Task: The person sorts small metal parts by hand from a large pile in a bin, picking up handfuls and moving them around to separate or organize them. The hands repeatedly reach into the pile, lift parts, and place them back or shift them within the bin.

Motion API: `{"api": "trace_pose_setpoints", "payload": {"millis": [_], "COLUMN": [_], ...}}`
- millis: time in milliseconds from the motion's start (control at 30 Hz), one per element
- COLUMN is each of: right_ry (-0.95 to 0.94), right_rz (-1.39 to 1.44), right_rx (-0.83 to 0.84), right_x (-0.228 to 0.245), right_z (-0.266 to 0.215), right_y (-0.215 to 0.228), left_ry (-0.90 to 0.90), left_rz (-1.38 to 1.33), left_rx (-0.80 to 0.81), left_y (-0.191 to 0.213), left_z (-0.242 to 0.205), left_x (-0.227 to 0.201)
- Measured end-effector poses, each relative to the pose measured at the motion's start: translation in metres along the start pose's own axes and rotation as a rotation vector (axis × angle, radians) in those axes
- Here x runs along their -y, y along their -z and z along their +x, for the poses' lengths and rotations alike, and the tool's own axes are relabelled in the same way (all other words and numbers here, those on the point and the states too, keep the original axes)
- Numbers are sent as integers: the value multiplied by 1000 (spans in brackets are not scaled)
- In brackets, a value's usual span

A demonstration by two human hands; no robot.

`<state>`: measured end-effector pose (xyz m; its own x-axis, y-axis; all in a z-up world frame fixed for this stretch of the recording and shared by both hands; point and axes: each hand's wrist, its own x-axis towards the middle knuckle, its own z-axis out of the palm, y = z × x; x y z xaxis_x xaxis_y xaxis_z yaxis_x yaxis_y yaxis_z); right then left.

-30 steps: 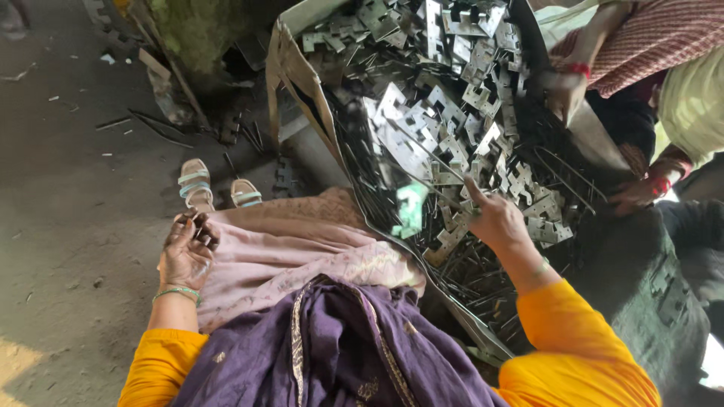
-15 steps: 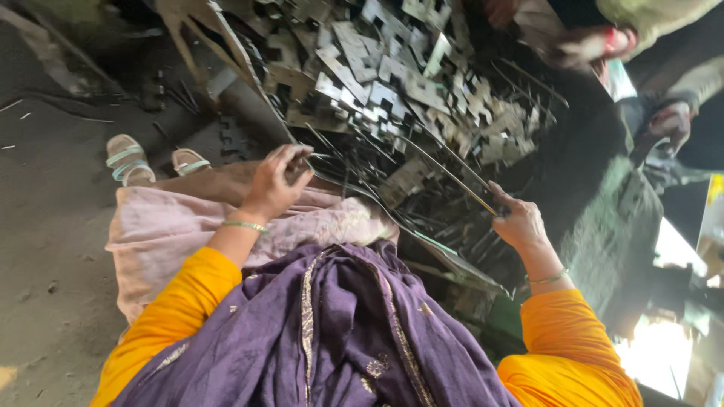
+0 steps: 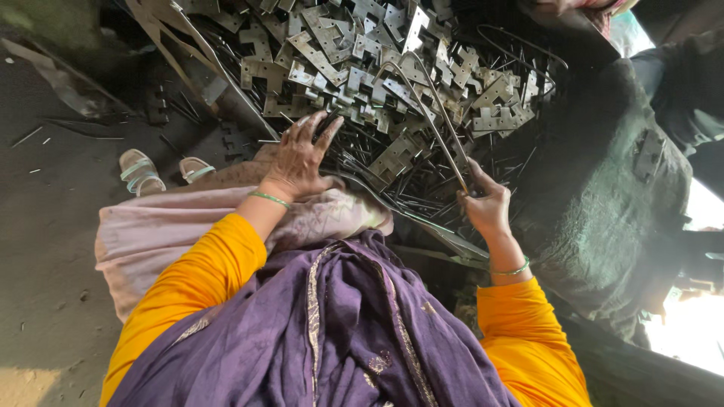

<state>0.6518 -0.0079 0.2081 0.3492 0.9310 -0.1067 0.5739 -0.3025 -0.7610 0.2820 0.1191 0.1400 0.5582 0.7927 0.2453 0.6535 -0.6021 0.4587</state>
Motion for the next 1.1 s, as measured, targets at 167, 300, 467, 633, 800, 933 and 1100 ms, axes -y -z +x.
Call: {"api": "trace_pose_setpoints", "payload": {"millis": [167,300,467,633,800,933,1100], "right_ry": [47,-7,25,23,7,116,253], "right_rz": [-30,0,105,136,-9,-98,-233], "right_rx": [-9,-5,-45,-93,-95,-83,-99], "right_x": [-10,-20,-38,-36,-14,0,28], "right_z": [-6,-11,-20,-18,-16,4,78], "right_y": [-2,2,12,26,20,-4,-59], "left_ry": [-60,90,-87,42,69,-166,10], "left_rz": [-84,-343,230,50,-43,-219,-6], "left_rx": [-314,-317,-26,484,646,93,-187], "left_y": [-45,-94,-123,-112,-90,-84,-79], "left_z": [27,47,63,88,91,67,37], "left_x": [11,5,-25,-81,-79,-49,-5]}}
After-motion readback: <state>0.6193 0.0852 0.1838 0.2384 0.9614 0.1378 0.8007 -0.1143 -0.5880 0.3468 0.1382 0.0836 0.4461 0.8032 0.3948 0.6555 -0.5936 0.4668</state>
